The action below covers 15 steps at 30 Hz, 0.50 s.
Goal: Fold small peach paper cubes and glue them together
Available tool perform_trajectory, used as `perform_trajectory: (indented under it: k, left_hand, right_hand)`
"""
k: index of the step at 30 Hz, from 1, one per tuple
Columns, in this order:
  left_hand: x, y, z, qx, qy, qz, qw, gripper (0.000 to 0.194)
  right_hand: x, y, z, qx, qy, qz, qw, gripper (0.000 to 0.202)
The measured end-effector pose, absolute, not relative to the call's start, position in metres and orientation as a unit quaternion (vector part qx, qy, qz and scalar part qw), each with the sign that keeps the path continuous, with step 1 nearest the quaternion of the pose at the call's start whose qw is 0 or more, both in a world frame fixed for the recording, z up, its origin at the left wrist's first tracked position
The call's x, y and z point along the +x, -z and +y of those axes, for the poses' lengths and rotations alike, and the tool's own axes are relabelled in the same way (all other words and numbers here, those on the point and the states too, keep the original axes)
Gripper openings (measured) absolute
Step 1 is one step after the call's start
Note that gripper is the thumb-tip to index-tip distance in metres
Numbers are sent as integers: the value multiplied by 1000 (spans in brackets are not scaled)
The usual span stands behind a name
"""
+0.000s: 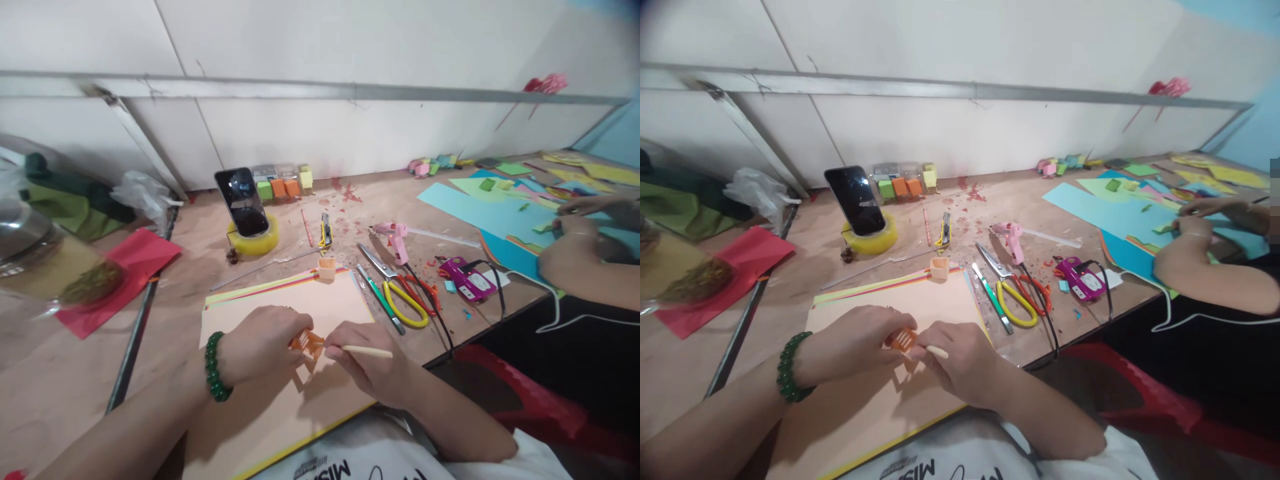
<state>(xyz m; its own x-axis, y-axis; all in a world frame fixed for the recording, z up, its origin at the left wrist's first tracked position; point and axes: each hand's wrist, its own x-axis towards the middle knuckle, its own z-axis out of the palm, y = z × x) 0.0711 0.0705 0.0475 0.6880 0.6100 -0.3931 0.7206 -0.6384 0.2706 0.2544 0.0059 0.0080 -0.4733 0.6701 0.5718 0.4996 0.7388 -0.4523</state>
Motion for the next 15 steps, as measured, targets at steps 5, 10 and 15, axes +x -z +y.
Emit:
perform_trajectory:
  k: [5, 10, 15]
  left_hand:
    - [72, -47, 70, 896, 129, 372, 204, 14]
    - [72, -47, 69, 896, 130, 374, 200, 15]
    - [71, -48, 69, 892, 132, 380, 207, 17]
  right_hand:
    - [253, -7, 5, -345, -127, -845, 388, 31]
    - [252, -6, 6, -351, -139, -836, 398, 31]
    - [261, -8, 0, -360, -145, -815, 430, 28]
